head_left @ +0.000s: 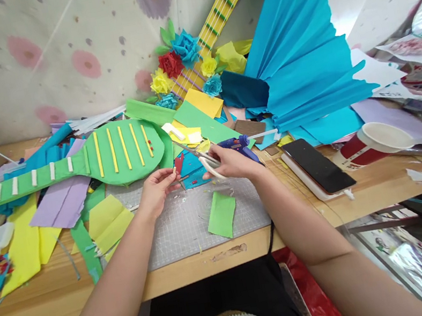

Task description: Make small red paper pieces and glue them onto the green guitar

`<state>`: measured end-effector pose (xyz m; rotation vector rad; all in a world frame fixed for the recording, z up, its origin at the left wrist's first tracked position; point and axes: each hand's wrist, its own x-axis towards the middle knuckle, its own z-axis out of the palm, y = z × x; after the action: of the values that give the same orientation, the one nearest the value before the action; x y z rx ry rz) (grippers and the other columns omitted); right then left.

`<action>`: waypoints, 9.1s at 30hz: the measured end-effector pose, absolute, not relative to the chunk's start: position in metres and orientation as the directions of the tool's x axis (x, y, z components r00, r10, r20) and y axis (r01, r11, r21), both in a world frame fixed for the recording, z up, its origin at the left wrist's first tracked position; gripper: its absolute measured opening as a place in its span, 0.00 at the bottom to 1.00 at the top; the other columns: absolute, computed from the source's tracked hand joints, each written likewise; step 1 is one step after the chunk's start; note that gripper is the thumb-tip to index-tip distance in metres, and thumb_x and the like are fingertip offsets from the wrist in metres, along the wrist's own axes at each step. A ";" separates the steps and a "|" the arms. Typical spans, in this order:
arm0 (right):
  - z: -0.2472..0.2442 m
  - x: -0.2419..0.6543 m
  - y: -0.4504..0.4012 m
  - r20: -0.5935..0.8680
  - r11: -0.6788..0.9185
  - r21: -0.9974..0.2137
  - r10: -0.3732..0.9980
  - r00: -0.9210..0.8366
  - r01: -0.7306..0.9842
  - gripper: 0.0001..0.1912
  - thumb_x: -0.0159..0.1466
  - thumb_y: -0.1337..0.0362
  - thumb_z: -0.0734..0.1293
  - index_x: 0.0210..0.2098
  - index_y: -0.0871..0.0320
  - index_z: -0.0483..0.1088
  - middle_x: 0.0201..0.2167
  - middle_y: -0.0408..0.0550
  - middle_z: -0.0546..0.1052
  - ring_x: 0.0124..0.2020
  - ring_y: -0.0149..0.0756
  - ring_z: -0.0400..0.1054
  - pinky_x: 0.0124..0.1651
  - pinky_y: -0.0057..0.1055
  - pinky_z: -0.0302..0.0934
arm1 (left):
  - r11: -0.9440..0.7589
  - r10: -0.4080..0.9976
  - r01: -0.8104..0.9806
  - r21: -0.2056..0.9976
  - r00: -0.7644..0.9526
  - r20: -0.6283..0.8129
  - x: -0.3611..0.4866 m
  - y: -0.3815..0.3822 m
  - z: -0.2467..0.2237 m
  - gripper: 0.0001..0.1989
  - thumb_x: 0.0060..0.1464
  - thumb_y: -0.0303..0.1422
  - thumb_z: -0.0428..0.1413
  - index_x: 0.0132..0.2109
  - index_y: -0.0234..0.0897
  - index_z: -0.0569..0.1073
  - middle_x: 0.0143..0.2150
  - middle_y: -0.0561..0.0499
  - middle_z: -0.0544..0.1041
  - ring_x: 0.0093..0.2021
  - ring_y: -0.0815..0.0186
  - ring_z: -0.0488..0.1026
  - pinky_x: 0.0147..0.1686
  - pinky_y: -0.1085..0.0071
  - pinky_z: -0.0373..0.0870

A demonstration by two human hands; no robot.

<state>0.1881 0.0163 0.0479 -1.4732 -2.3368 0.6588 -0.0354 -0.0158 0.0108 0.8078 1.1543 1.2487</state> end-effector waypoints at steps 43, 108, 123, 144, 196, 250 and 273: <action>0.032 0.151 0.002 0.065 0.515 -0.225 0.855 -0.515 0.827 0.16 0.63 0.53 0.56 0.38 0.58 0.66 0.36 0.51 0.75 0.36 0.39 0.66 0.32 0.30 0.49 | 0.104 0.995 -0.239 0.966 0.028 -0.100 -0.028 -0.022 0.014 0.17 0.38 0.42 0.63 0.32 0.34 0.72 0.28 0.52 0.72 0.28 0.69 0.70 0.30 0.68 0.73; 0.036 0.160 0.004 0.021 0.544 -0.124 0.838 -0.546 0.830 0.20 0.61 0.52 0.55 0.33 0.59 0.70 0.30 0.50 0.76 0.28 0.34 0.63 0.28 0.29 0.39 | 0.004 0.998 -0.082 0.997 -0.060 -0.009 -0.027 -0.021 0.004 0.15 0.34 0.39 0.64 0.29 0.31 0.76 0.24 0.51 0.76 0.23 0.70 0.70 0.31 0.67 0.71; 0.027 0.156 0.002 0.150 0.595 -0.175 0.804 -0.576 0.785 0.16 0.60 0.53 0.57 0.34 0.58 0.68 0.35 0.51 0.75 0.35 0.37 0.65 0.31 0.29 0.44 | -0.160 0.986 0.226 0.961 -0.019 0.169 -0.032 -0.023 0.007 0.05 0.44 0.30 0.57 0.27 0.35 0.77 0.26 0.51 0.77 0.22 0.69 0.71 0.28 0.70 0.71; 0.027 0.149 0.001 0.183 0.526 -0.184 0.848 -0.497 0.830 0.16 0.58 0.53 0.59 0.32 0.59 0.69 0.33 0.52 0.75 0.35 0.39 0.64 0.30 0.30 0.43 | -0.288 0.951 0.388 0.876 0.010 0.308 -0.038 -0.019 -0.001 0.10 0.50 0.34 0.53 0.27 0.38 0.77 0.29 0.51 0.78 0.32 0.65 0.74 0.37 0.70 0.69; 0.026 0.148 0.001 0.232 0.546 -0.188 0.832 -0.503 0.816 0.13 0.57 0.55 0.59 0.29 0.59 0.68 0.31 0.50 0.75 0.33 0.36 0.64 0.28 0.30 0.40 | -0.404 0.886 0.508 0.761 0.013 0.463 -0.039 -0.023 0.002 0.09 0.51 0.30 0.53 0.28 0.37 0.77 0.27 0.53 0.79 0.33 0.67 0.76 0.37 0.72 0.71; 0.026 0.146 0.001 0.121 0.487 -0.159 0.873 -0.473 0.859 0.18 0.59 0.51 0.58 0.32 0.58 0.71 0.32 0.50 0.76 0.33 0.36 0.66 0.27 0.29 0.41 | -0.185 0.966 0.436 0.881 -0.085 0.245 -0.038 -0.017 -0.003 0.08 0.47 0.33 0.56 0.34 0.38 0.79 0.29 0.52 0.80 0.30 0.64 0.77 0.33 0.70 0.73; 0.025 0.150 0.004 0.162 0.525 -0.142 0.849 -0.504 0.839 0.17 0.59 0.51 0.58 0.31 0.58 0.70 0.32 0.49 0.76 0.34 0.36 0.66 0.27 0.30 0.40 | -0.153 0.985 0.242 0.958 -0.041 0.168 -0.038 -0.017 0.003 0.06 0.44 0.32 0.57 0.29 0.35 0.78 0.26 0.50 0.79 0.26 0.65 0.76 0.31 0.69 0.75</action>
<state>0.1499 0.0040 0.0249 -1.4340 -2.5537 0.0658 -0.0375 -0.0165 0.0029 1.4808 1.3519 1.2537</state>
